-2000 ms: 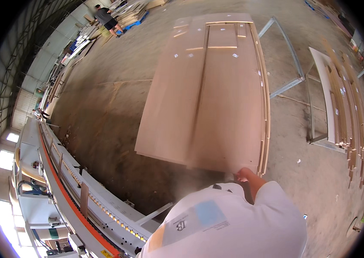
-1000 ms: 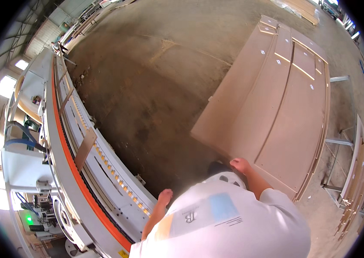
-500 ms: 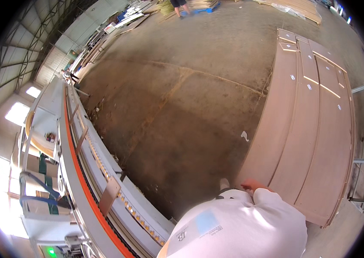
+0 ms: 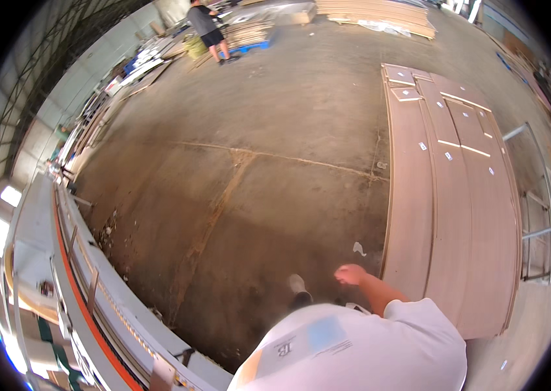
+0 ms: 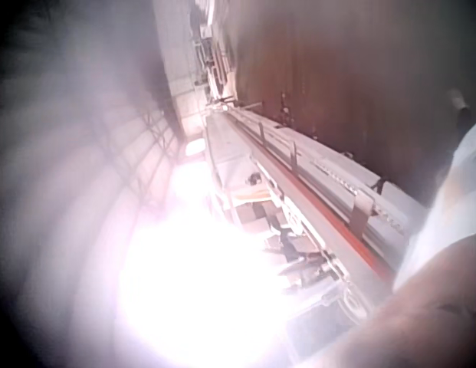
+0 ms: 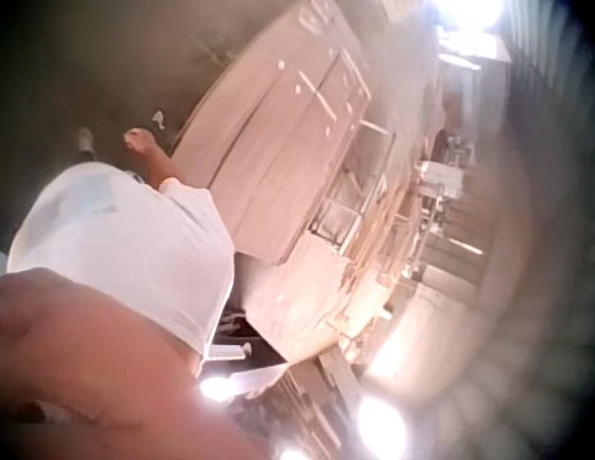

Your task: The person repeatedly picks up large wooden panels and smaller wooden strips from a stack, carries them to a machine, and places them onto the machine's conveyor belt. The person then returns to the stack to retrieve more pieces, repeating this cycle throughout the clip.

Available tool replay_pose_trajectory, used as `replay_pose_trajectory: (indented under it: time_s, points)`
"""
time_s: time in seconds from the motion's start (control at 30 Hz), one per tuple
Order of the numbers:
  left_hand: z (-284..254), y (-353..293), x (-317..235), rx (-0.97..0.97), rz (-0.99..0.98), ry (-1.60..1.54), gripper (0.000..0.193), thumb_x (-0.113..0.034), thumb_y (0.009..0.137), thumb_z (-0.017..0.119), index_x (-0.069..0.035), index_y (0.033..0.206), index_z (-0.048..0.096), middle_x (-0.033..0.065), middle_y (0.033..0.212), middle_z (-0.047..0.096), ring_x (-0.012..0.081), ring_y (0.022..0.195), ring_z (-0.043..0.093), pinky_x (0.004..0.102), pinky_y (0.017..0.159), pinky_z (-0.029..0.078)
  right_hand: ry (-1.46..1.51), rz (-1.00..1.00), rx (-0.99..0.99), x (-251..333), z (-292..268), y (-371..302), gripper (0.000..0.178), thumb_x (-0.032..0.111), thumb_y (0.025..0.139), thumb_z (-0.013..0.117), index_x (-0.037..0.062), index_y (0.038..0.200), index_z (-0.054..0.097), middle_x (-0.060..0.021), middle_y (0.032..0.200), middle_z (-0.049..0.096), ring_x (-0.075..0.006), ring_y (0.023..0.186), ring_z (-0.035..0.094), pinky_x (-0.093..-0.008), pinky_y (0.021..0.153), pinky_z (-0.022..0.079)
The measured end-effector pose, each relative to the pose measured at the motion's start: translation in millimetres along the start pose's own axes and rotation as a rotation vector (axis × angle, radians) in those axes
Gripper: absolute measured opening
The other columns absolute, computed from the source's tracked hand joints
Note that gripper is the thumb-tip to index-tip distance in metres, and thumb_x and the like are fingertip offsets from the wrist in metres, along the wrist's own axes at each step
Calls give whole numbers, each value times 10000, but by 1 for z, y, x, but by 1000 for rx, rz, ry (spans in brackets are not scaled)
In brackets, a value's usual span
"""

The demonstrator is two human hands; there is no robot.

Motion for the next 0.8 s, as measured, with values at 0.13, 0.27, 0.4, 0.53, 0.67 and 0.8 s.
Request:
replay_pose_trajectory:
  time_s: [0.13,0.27,0.4,0.53,0.67,0.8]
  points:
    - [-78,122,-80,192,261,484,270,-247,895,605,-126,1098,737,111,1257,696,291,1167,661,467,918,567,101,700,91,-160,-1,-58,249,307,950,606,87,868,690,-61,791,703,-201,644,662,-364,553,539]
    - [-171,234,-177,248,447,787,289,-203,879,594,-157,1121,746,56,1274,703,250,1212,647,448,949,570,776,1073,-525,-140,-59,-109,137,247,892,670,116,866,700,-43,805,706,-174,644,650,-350,515,514]
    - [-261,348,-340,194,476,765,219,-205,880,611,-164,1040,755,24,1218,718,249,1213,633,415,940,573,1082,1051,-833,-124,-56,-97,63,163,886,669,118,841,671,-28,775,675,-158,599,613,-329,484,487]
    - [-312,451,-477,111,582,444,193,-178,893,618,-138,1030,747,54,1150,722,252,1124,656,400,908,571,907,832,-515,-183,-22,-13,130,204,903,685,84,924,730,-79,833,719,-198,773,689,-425,609,516]
    - [-318,526,-581,-1,750,643,198,-119,920,641,-45,1088,715,87,943,743,164,885,706,300,806,568,502,755,-437,-184,-47,74,174,194,892,679,68,994,746,-141,925,745,-272,920,721,-417,784,554]
    - [-248,551,-684,184,780,609,283,-258,959,617,-113,1165,746,103,1187,733,250,1089,698,392,918,564,-270,653,-124,-196,-203,154,305,334,760,732,154,1005,758,-104,1154,718,-311,1076,681,-429,851,582]
Point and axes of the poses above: each hand's wrist, its own y-axis towards the middle knuckle, its own z-axis out of the palm, x = y × z, the point moved 10 cm from there along y, towards the middle knuckle
